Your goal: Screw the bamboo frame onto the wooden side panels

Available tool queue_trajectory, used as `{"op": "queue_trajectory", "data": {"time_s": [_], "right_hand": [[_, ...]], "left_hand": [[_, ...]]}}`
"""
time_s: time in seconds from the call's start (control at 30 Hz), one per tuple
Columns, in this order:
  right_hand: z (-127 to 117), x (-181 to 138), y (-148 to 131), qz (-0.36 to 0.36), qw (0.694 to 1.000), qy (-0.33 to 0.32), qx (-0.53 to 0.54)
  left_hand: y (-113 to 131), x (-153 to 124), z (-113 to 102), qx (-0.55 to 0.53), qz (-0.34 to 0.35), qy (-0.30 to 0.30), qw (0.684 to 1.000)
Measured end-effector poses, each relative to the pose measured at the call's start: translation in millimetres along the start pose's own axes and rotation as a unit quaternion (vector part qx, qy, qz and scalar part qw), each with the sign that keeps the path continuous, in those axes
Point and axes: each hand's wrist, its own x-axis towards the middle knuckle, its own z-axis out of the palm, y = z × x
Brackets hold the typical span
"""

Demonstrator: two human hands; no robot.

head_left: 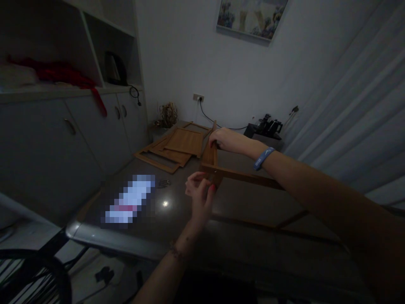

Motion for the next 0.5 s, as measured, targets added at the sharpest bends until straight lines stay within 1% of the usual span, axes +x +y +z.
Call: {"op": "queue_trajectory", "data": {"time_s": [0.1, 0.27, 0.37, 0.5], "right_hand": [[2.8, -0.5, 0.1, -0.004, 1.000, 0.012, 0.004], [8.4, 1.3, -0.8, -0.020, 0.999, 0.034, 0.018], [10.1, 2.2, -0.8, -0.031, 0.998, 0.040, 0.026], [11.6, 1.3, 1.0, -0.039, 0.998, 0.048, 0.034]], "left_hand": [[0.1, 0.5, -1.5, 0.007, 0.013, -0.001, 1.000], [-4.8, 2.7, -1.9, -0.034, 0.035, -0.018, 0.999], [-6.3, 3.1, -1.0, -0.071, 0.036, -0.025, 0.997], [-6.9, 2.7, -0.5, -0.076, 0.036, -0.022, 0.996]]}}
